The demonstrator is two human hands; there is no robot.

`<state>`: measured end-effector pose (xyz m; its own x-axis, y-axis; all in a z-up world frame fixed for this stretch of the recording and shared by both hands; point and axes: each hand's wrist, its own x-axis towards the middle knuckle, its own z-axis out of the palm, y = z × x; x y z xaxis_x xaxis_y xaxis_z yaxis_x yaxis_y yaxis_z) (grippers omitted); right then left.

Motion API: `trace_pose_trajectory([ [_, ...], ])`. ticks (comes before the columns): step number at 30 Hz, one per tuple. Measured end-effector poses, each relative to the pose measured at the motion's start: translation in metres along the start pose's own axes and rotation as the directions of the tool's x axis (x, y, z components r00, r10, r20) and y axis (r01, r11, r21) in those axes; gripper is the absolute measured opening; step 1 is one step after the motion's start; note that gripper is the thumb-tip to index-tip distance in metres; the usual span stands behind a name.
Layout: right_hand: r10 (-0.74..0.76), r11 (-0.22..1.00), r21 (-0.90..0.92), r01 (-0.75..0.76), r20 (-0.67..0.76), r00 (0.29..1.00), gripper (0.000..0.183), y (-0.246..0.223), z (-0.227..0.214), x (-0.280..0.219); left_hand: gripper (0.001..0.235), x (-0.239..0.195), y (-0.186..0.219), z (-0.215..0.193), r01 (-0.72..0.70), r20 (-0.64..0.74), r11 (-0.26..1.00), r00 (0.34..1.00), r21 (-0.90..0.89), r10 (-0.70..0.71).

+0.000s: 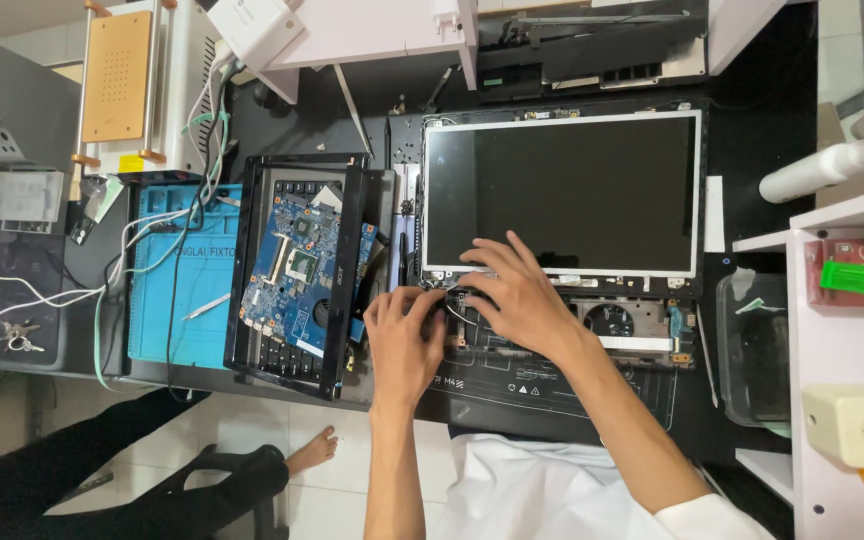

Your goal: The person disassembles a laptop at a repair workbench. They disconnect a ribbon cable from the screen, lift the display panel away from the chassis, separate the screen bezel, and use a screwdriver on the exposed internals, moving parts aside as they work.

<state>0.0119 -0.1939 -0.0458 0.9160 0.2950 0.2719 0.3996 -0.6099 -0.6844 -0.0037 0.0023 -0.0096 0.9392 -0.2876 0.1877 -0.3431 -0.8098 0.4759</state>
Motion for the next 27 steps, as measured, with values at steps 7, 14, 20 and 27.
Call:
trace_pose_trajectory([
  [7,-0.042,0.999,-0.017,0.043,0.046,0.998,0.015,0.005,0.015,0.016,0.020,-0.003,0.001,0.014,0.009,-0.011,1.000,1.000,-0.025,-0.009],
  [14,0.032,0.996,0.084,-0.028,-0.048,0.998,0.012,0.009,0.020,0.017,0.013,-0.015,-0.007,0.033,0.011,-0.262,0.994,0.964,-0.113,-0.041],
  [20,0.052,0.994,0.101,-0.046,-0.066,0.996,0.014,0.006,0.019,0.017,0.010,-0.018,-0.009,0.037,0.134,-0.339,0.981,0.924,-0.140,-0.174],
  [27,0.058,0.996,0.076,-0.054,-0.046,0.997,0.018,0.002,0.018,0.017,0.007,-0.016,-0.013,0.040,0.221,-0.307,0.948,0.908,-0.229,-0.286],
])
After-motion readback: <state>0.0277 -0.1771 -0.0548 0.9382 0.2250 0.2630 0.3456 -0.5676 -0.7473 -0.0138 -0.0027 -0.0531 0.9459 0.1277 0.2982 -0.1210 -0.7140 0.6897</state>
